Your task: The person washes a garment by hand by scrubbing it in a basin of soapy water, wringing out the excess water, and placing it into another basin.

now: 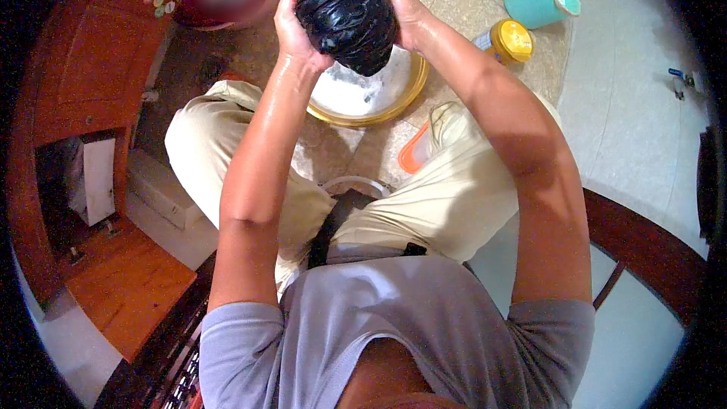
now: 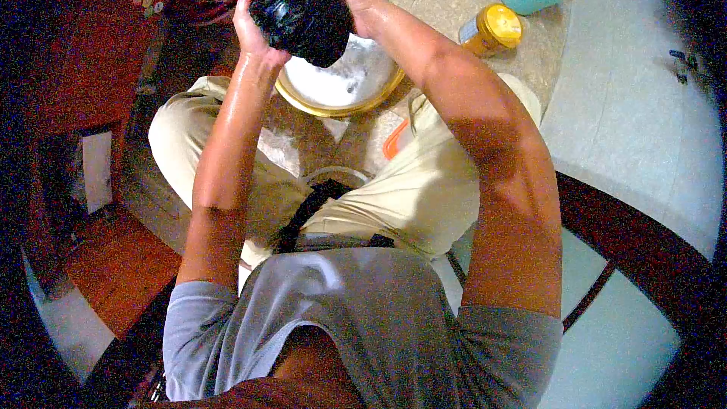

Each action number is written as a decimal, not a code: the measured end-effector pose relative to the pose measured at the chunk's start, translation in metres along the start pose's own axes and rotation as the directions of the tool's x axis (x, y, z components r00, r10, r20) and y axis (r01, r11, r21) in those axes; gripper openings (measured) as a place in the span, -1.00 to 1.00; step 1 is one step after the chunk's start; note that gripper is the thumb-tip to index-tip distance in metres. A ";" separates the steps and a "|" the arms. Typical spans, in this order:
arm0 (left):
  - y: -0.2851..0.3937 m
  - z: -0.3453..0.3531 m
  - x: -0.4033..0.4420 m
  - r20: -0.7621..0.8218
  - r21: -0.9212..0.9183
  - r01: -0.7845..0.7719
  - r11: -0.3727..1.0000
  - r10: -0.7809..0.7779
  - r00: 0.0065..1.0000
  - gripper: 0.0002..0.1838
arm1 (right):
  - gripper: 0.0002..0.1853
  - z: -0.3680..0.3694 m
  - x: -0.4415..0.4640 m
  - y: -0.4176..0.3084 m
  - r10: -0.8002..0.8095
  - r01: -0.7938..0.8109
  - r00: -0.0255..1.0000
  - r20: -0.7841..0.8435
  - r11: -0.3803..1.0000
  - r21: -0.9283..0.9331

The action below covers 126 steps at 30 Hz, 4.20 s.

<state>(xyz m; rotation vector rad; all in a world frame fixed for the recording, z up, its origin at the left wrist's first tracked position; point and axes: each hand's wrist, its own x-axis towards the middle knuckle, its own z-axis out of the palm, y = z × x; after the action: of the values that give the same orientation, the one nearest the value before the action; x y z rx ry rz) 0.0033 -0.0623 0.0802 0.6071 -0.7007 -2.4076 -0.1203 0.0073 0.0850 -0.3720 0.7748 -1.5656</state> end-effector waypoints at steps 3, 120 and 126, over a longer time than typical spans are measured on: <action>-0.005 -0.007 0.007 0.018 -0.029 -0.002 1.000 0.002 1.000 -0.47 | -0.42 0.000 -0.008 -0.003 0.045 -0.045 0.999 -0.020 0.999 -0.004; -0.015 -0.055 0.023 -0.125 0.127 -0.163 0.978 0.179 0.976 -0.82 | -0.60 -0.004 0.019 0.010 -0.125 0.121 0.992 -0.026 0.986 -0.118; 0.001 -0.051 0.007 0.214 -0.182 0.024 0.983 0.015 0.977 -0.72 | -0.68 -0.019 0.028 0.018 -0.123 0.125 0.992 0.027 0.991 -0.042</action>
<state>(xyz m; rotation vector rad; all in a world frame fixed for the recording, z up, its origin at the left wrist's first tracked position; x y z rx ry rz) 0.0267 -0.0843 0.0402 0.2762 -0.5546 -2.5307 -0.1236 -0.0141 0.0534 -0.4786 0.7800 -1.6590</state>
